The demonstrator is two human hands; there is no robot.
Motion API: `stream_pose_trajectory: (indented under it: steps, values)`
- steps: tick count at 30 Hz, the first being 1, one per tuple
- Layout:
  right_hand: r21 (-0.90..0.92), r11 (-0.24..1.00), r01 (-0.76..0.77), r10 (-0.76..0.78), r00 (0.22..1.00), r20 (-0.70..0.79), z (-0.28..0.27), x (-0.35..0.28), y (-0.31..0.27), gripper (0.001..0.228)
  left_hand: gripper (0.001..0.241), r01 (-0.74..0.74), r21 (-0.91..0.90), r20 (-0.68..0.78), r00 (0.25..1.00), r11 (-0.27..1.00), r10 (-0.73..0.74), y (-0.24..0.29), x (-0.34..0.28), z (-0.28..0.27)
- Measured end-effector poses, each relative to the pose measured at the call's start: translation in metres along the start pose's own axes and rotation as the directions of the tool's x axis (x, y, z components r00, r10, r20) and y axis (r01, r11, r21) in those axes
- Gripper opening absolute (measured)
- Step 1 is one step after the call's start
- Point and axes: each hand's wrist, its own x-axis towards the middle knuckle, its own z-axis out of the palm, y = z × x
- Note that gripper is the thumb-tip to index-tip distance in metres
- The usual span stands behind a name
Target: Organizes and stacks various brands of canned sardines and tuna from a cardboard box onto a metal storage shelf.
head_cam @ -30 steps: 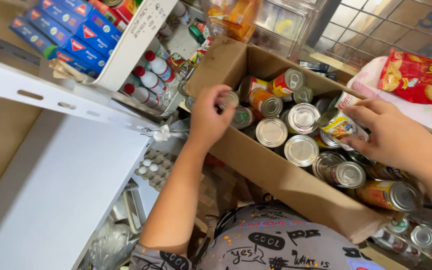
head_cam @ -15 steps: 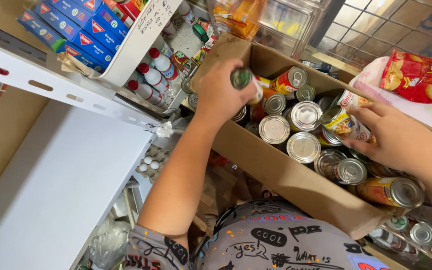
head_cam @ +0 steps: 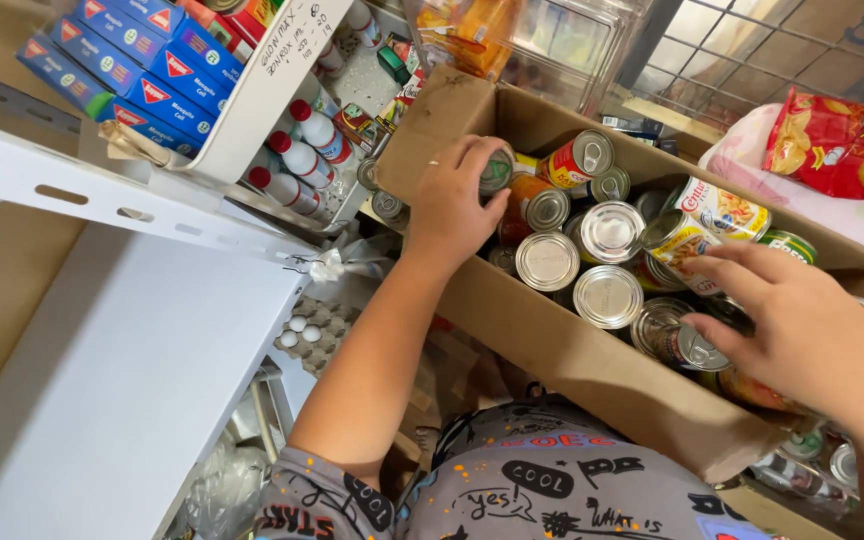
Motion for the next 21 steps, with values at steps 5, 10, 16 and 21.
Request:
stream_pose_trajectory:
  steps: [5, 10, 16, 21]
  values:
    - [-0.06, 0.992, -0.112, 0.119, 0.981, 0.15, 0.025, -0.026, 0.01, 0.048, 0.058, 0.069, -0.085, 0.022, 0.997, 0.994, -0.068, -0.021, -0.007, 0.003]
    - [-0.205, 0.976, -0.069, 0.131, 0.942, 0.308, 0.046, -0.032, 0.015, 0.056, 0.058, 0.21, -0.397, 0.066, 0.978, 0.893, -0.2, -0.013, -0.007, -0.011]
    - [-0.311, 0.942, -0.123, 0.275, 0.816, 0.509, 0.039, -0.016, -0.002, 0.063, 0.038, 0.064, -0.233, -0.136, 0.986, 0.97, -0.097, -0.003, -0.042, 0.001]
    - [-0.224, 0.952, -0.208, 0.294, 0.825, 0.482, 0.036, -0.009, -0.007, 0.06, 0.022, 0.041, -0.116, -0.086, 0.995, 0.992, -0.051, 0.021, -0.072, 0.021]
